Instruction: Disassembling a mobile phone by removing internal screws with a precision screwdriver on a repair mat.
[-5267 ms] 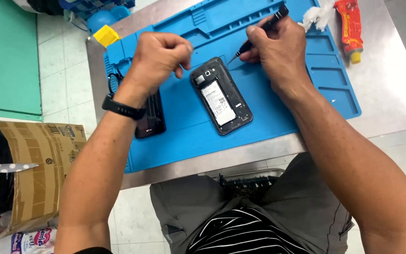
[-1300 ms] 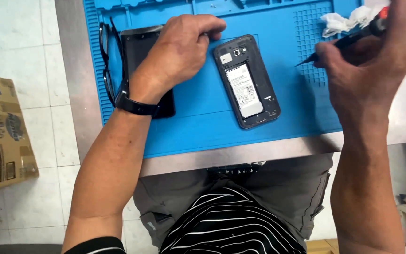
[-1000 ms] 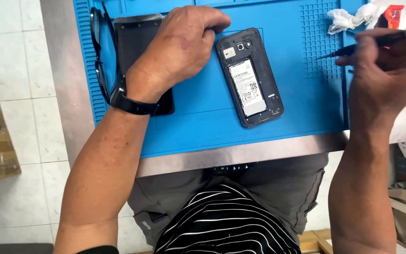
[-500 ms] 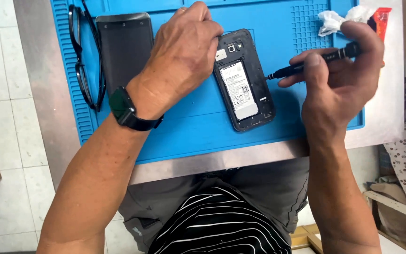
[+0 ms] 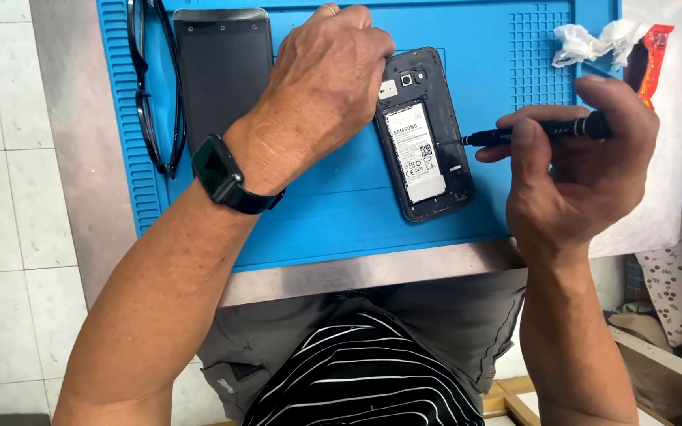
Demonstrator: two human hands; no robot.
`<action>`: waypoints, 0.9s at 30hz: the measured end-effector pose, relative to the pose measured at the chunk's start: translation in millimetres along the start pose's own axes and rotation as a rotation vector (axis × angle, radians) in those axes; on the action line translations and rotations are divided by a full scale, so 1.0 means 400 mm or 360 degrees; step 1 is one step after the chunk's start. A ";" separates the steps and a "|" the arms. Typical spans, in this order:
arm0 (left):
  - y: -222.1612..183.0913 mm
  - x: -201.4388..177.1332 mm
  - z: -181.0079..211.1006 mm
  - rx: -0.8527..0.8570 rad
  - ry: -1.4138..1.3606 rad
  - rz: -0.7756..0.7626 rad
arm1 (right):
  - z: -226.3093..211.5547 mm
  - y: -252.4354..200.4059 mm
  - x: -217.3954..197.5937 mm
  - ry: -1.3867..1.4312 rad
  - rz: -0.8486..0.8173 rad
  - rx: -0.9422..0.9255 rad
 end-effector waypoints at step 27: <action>0.001 0.013 -0.006 0.0023 0.0133 0.0010 | -0.002 0.086 -0.009 -0.1312 -0.0682 -0.0254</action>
Point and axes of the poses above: each hand's wrist, its own y-axis towards the middle knuckle, its own x-axis out of the palm, z = x × y, the point moved 5 cm from there along y, towards the middle knuckle, and after that the axes turned 5 degrees about -z, right-handed, at the moved point
